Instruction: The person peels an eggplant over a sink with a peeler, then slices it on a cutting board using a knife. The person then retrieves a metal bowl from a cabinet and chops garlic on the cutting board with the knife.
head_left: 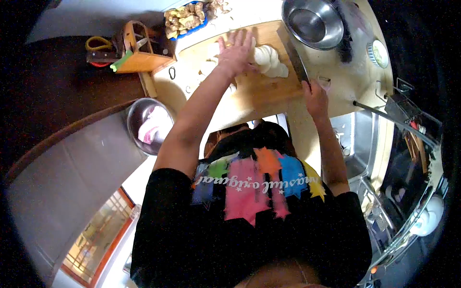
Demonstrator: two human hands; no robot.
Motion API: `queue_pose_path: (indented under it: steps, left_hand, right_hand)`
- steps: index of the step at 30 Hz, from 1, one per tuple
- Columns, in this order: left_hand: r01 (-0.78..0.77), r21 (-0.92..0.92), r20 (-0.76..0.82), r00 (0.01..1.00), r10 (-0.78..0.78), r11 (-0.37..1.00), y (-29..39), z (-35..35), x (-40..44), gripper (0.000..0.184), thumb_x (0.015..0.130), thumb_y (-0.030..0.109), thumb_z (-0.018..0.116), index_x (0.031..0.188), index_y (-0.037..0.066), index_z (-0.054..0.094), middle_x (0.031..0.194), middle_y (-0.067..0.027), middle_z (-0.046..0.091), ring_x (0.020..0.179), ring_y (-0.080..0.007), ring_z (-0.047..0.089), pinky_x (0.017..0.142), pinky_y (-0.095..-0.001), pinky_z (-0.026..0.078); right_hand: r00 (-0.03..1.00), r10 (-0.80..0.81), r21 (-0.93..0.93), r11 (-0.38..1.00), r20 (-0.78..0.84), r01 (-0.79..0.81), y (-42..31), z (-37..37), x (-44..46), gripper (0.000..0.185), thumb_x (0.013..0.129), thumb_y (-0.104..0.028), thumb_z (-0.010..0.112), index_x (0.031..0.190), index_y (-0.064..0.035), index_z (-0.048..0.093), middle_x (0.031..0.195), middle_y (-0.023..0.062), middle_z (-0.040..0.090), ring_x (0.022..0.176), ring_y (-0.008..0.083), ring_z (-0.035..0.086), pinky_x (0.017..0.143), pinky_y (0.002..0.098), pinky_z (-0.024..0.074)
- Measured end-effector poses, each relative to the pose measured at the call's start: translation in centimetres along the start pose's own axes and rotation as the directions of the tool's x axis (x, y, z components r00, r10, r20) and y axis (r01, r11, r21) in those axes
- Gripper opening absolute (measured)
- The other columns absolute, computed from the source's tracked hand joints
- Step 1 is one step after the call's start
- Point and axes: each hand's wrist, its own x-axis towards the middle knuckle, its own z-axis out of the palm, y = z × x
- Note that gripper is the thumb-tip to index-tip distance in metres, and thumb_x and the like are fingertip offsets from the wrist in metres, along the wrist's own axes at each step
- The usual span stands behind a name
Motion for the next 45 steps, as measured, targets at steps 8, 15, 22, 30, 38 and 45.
queue_pose_path:
  steps: [8, 15, 22, 30, 38, 45]
  left_hand:
    - [-0.151, -0.024, 0.043, 0.988, 0.152, 0.988, 2.3, 1.1, 1.0, 0.075, 0.088, 0.028, 0.055, 0.148, 0.006, 0.017, 0.136, -0.0194, 0.046, 0.124, -0.0325, 0.048, 0.104, -0.0597, 0.024]
    - [-0.326, 0.192, -0.348, 0.859, 0.375, 0.926, 2.7, 4.6, -0.5, 0.071, 0.081, 0.031, 0.063, 0.141, 0.007, 0.033, 0.124, -0.0209, 0.051, 0.112, -0.0349, 0.053, 0.104, -0.0540, 0.029]
    - [-0.336, -0.028, -0.329, 0.892, 0.309, 0.941, 3.5, 6.3, -3.4, 0.065, 0.080, 0.024, 0.063, 0.136, 0.006, 0.037, 0.135, -0.0276, 0.039, 0.124, -0.0413, 0.041, 0.106, -0.0522, 0.030]
    - [-0.381, -0.177, -0.487, 0.835, 0.256, 0.907, 2.6, 5.4, -8.1, 0.075, 0.075, 0.023, 0.070, 0.140, 0.009, 0.034, 0.141, -0.0277, 0.032, 0.129, -0.0448, 0.035, 0.107, -0.0560, 0.026]
    - [0.297, -0.045, -0.269, 0.916, -0.298, 0.954, -3.3, 5.6, -14.6, 0.096, 0.073, 0.062, 0.066, 0.147, 0.017, 0.024, 0.149, -0.0294, 0.011, 0.136, -0.0512, 0.011, 0.098, -0.0745, 0.019]
    - [0.241, -0.134, -0.235, 0.935, -0.267, 0.961, -6.9, 5.1, -11.9, 0.082, 0.081, 0.047, 0.065, 0.146, 0.018, 0.024, 0.146, -0.0254, 0.022, 0.134, -0.0435, 0.025, 0.108, -0.0550, 0.025]
  right_hand:
    - [0.983, -0.099, 0.026, 0.994, -0.157, 0.105, -1.3, 1.4, -1.9, 0.026, 0.090, -0.026, 0.057, 0.093, -0.0011, 0.062, 0.081, 0.0228, 0.061, 0.078, 0.0406, 0.060, 0.070, 0.0459, 0.0456]
    - [0.998, 0.015, 0.057, 0.998, 0.068, -0.019, -3.3, -0.6, -0.7, 0.024, 0.090, -0.025, 0.056, 0.102, -0.0052, 0.064, 0.078, 0.0215, 0.062, 0.075, 0.0381, 0.062, 0.066, 0.0453, 0.0459]
    - [0.978, 0.010, 0.058, 0.998, 0.207, -0.023, -2.7, -0.8, -0.4, 0.022, 0.090, -0.025, 0.056, 0.097, -0.0057, 0.063, 0.077, 0.0218, 0.061, 0.074, 0.0397, 0.060, 0.066, 0.0468, 0.0455]
    - [0.987, -0.137, -0.012, 0.990, 0.082, 0.139, -0.1, 0.7, 0.3, 0.027, 0.089, -0.029, 0.055, 0.094, -0.0042, 0.064, 0.074, 0.0207, 0.062, 0.073, 0.0410, 0.060, 0.071, 0.0491, 0.0450]
    - [0.988, -0.120, 0.069, 0.991, 0.095, 0.113, -0.9, -0.1, 0.7, 0.032, 0.091, -0.030, 0.056, 0.083, 0.0002, 0.060, 0.064, 0.0164, 0.059, 0.059, 0.0309, 0.058, 0.058, 0.0415, 0.0439]
    - [0.965, 0.039, 0.112, 0.991, 0.259, -0.070, -1.6, 0.4, 1.2, 0.034, 0.091, -0.030, 0.058, 0.078, 0.0006, 0.057, 0.061, 0.0126, 0.056, 0.053, 0.0222, 0.053, 0.052, 0.0375, 0.0410]
